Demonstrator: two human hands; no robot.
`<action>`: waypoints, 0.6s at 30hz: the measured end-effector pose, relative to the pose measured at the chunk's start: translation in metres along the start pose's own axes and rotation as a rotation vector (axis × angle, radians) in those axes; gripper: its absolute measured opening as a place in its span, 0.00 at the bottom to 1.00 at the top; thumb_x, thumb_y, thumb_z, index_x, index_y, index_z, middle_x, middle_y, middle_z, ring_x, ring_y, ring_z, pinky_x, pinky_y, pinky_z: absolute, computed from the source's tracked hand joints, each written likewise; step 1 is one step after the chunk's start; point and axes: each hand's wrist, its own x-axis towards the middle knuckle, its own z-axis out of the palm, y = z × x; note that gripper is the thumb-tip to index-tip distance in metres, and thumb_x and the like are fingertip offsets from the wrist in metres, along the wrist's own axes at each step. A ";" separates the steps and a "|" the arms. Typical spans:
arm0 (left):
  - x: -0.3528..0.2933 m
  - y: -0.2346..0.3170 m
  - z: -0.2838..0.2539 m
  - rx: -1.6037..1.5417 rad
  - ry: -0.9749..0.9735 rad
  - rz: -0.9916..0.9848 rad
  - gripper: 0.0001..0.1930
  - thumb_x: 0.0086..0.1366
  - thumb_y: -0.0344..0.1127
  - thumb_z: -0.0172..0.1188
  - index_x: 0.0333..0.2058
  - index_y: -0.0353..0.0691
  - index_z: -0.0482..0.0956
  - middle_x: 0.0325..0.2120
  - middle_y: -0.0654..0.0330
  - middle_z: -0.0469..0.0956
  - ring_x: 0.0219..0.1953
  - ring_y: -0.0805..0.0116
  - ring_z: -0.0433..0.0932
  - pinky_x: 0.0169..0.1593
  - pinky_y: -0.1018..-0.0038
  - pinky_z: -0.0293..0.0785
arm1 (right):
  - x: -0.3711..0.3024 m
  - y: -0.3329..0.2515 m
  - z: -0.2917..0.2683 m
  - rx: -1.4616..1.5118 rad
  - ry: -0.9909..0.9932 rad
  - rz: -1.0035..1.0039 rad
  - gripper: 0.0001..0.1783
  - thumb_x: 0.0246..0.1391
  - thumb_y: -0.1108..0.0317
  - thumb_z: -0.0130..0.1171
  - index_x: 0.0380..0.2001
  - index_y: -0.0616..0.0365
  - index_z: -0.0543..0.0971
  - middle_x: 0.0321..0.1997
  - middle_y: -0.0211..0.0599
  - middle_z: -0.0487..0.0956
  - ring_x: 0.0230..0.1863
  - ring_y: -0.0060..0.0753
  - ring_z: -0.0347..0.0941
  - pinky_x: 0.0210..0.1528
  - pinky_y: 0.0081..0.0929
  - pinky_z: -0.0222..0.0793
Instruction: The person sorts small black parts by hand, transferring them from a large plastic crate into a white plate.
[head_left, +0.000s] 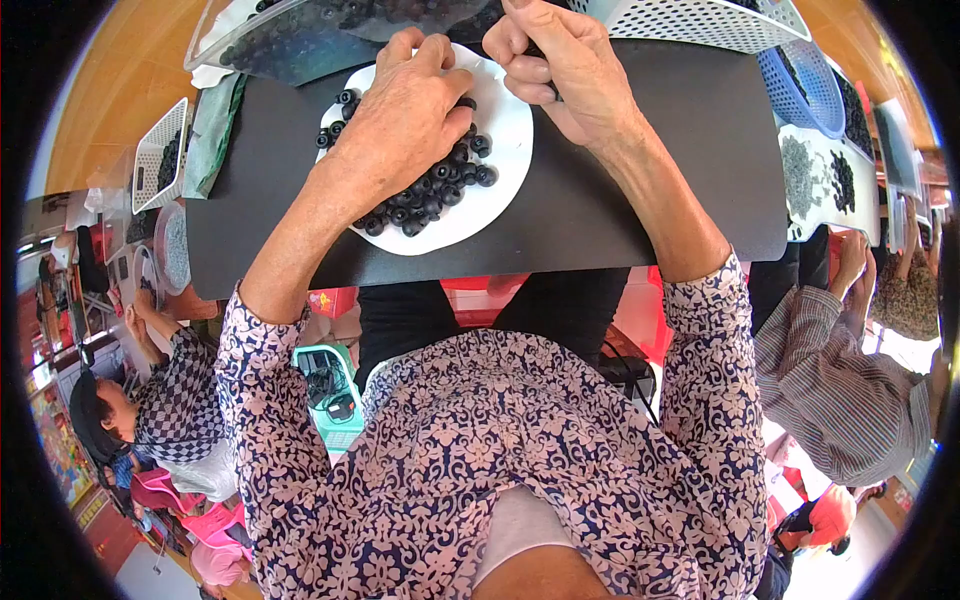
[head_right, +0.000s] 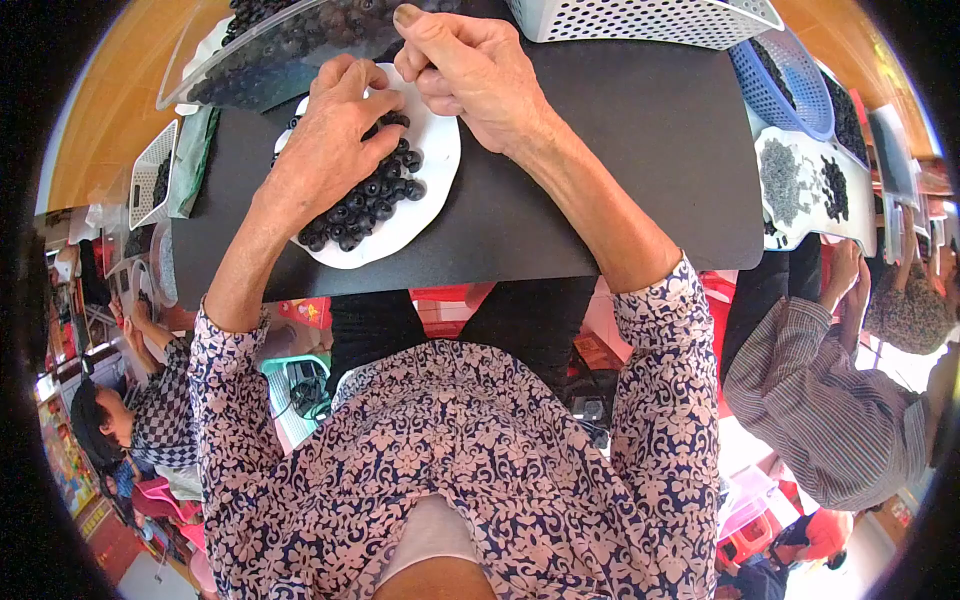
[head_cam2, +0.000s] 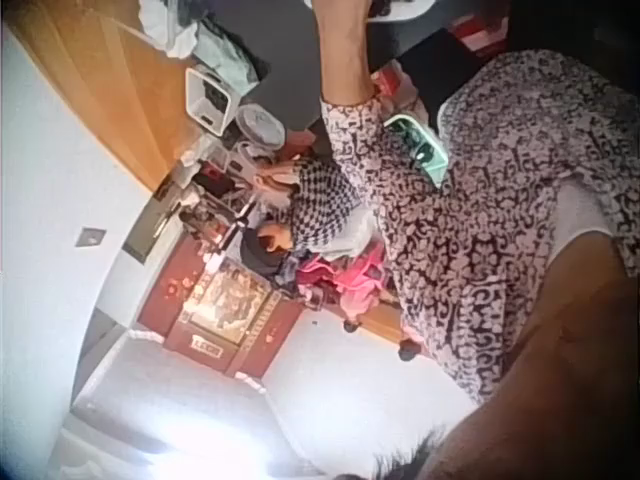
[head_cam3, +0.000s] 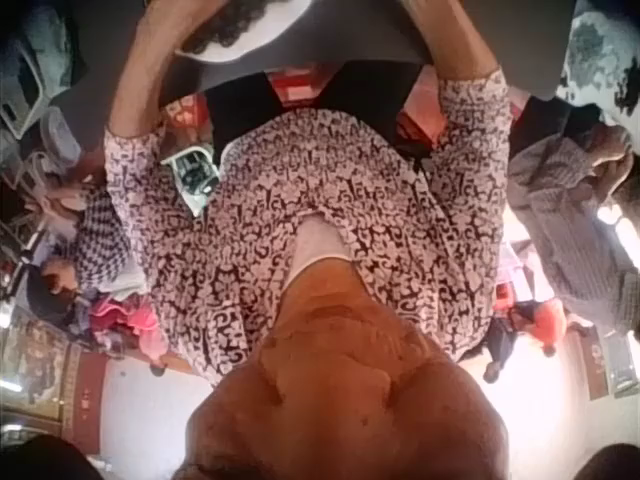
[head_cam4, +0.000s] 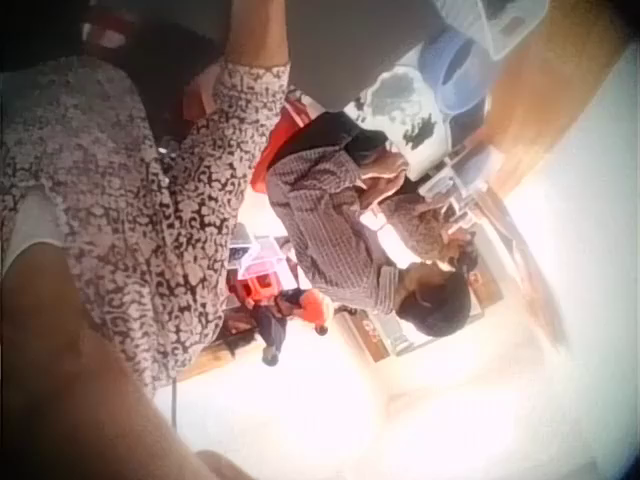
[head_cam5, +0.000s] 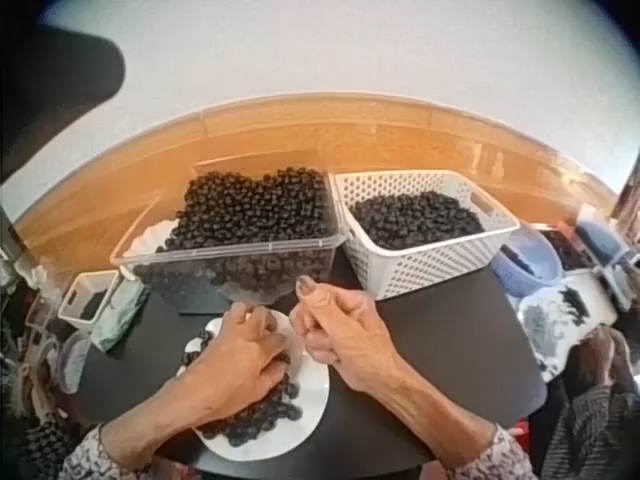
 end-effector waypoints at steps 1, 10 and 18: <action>0.001 0.000 0.000 0.027 0.002 0.011 0.11 0.55 0.29 0.60 0.37 0.32 0.81 0.43 0.49 0.72 0.51 0.50 0.66 0.56 0.62 0.67 | -0.001 -0.001 0.001 -0.030 0.034 0.028 0.19 0.59 0.55 0.58 0.22 0.60 0.77 0.20 0.27 0.70 0.15 0.09 0.54 0.14 0.13 0.46; -0.006 -0.007 0.000 -0.279 0.171 -0.127 0.09 0.57 0.32 0.59 0.35 0.34 0.81 0.33 0.55 0.75 0.42 0.59 0.71 0.49 0.68 0.69 | 0.001 -0.002 0.000 -0.616 0.037 -0.260 0.10 0.54 0.64 0.62 0.29 0.60 0.80 0.20 0.23 0.72 0.20 0.11 0.62 0.20 0.14 0.59; -0.012 -0.005 0.000 -1.459 0.137 -0.474 0.11 0.65 0.39 0.58 0.34 0.37 0.81 0.28 0.69 0.77 0.34 0.82 0.72 0.43 0.83 0.67 | -0.010 -0.007 0.019 -0.998 -0.120 -0.421 0.14 0.43 0.70 0.68 0.37 0.58 0.80 0.23 0.32 0.75 0.24 0.21 0.72 0.26 0.19 0.70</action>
